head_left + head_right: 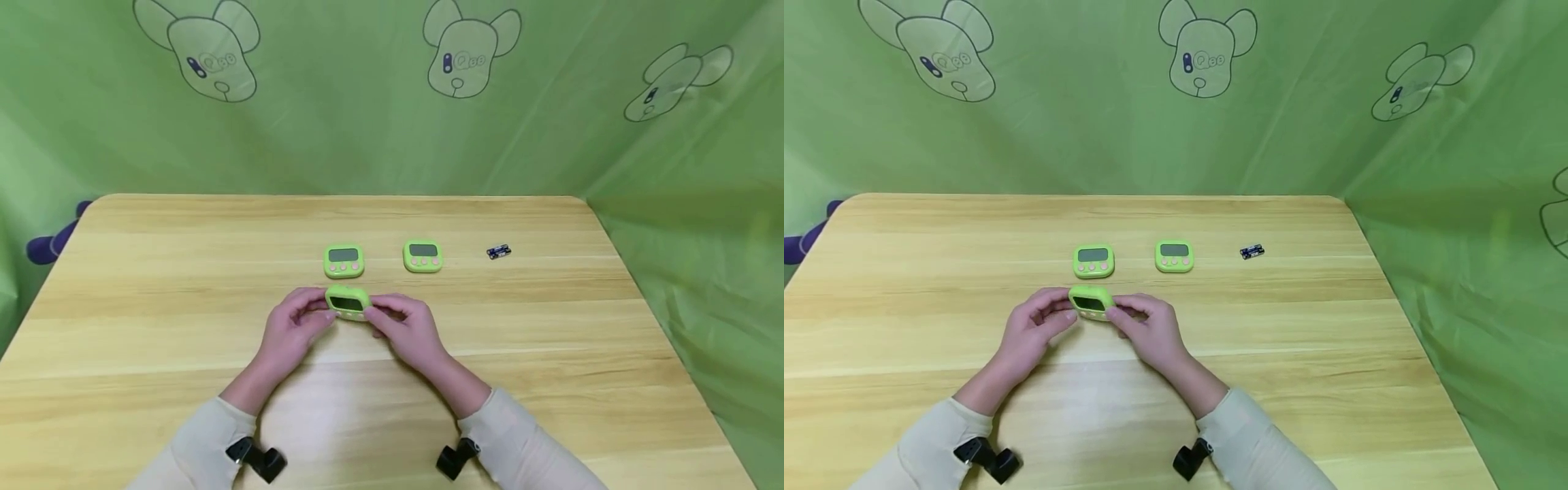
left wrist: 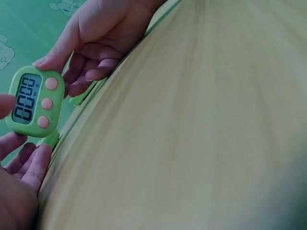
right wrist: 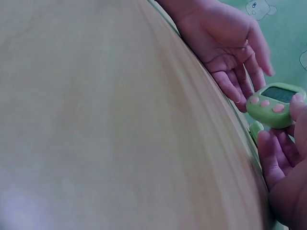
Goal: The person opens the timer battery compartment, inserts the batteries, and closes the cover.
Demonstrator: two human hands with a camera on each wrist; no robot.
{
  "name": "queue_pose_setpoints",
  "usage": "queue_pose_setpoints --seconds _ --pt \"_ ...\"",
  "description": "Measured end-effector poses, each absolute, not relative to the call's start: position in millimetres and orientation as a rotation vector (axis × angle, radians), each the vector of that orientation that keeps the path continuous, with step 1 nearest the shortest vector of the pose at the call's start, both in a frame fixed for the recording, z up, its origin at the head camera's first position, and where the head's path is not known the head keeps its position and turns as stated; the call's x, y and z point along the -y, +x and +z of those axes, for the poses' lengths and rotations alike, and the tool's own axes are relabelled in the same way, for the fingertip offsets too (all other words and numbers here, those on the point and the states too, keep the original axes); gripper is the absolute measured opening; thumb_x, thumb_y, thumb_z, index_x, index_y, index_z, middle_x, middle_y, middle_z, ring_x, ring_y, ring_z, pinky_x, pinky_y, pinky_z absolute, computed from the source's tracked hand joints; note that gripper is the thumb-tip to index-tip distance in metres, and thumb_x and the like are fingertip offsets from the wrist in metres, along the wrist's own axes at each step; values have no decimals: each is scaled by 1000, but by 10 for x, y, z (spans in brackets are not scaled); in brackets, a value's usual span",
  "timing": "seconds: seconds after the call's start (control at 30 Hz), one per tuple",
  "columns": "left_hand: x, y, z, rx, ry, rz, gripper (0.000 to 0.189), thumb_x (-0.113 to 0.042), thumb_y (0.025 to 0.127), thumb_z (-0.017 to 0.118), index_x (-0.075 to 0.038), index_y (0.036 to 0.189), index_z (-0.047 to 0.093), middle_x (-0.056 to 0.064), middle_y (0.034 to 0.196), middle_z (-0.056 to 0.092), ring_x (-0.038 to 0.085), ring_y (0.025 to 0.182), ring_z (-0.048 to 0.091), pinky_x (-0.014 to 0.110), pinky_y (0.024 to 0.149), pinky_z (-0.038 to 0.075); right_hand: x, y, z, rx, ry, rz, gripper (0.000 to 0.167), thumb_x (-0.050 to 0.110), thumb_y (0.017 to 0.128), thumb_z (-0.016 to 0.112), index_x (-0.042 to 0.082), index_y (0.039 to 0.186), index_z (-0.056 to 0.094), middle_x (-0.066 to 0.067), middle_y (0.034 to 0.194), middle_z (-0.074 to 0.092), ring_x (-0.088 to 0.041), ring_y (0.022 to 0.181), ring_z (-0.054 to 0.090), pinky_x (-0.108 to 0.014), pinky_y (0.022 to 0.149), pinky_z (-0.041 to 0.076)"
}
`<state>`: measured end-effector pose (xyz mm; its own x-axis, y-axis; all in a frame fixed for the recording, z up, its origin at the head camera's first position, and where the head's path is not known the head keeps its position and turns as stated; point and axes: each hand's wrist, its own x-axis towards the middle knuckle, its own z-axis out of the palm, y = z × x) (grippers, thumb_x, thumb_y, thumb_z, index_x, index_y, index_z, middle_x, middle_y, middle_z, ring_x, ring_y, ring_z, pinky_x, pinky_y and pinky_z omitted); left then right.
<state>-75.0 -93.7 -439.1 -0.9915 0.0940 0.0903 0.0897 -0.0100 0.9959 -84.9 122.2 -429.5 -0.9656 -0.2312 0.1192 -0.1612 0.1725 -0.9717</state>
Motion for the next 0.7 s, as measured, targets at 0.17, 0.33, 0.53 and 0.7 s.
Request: queue_pose_setpoints --seconds 0.17,0.33,0.53,0.7 --pt "943 -739 -4414 -2174 228 2237 51 13 84 72 7 133 58 20 110 66 26 96 67 30 82 57 -1175 -844 -4283 -2267 -301 -1997 25 4 97 65 -2 122 65 -12 90 73 -30 73 70 -37 59 60" --pt "962 -733 -4403 -2210 189 2252 56 15 82 73 5 134 58 20 107 65 22 89 66 29 79 58 -1085 -829 -4262 -2262 -227 -2051 32 2 94 70 2 125 60 -14 92 73 -32 78 71 -36 66 61" --pt "1039 -719 -4377 -2204 91 2294 56 16 82 72 5 135 56 21 113 63 19 89 66 28 79 57 -927 -839 -4264 -2310 -307 -2084 51 -8 79 81 -1 127 63 -16 102 72 -29 86 71 -31 76 59" --pt "1186 -706 -4362 -2265 17 2261 55 13 84 72 4 135 56 23 112 64 14 87 67 27 78 57 -722 -856 -4248 -2381 -307 -2040 59 -10 76 82 -3 131 62 -14 102 72 -21 85 71 -29 75 59"
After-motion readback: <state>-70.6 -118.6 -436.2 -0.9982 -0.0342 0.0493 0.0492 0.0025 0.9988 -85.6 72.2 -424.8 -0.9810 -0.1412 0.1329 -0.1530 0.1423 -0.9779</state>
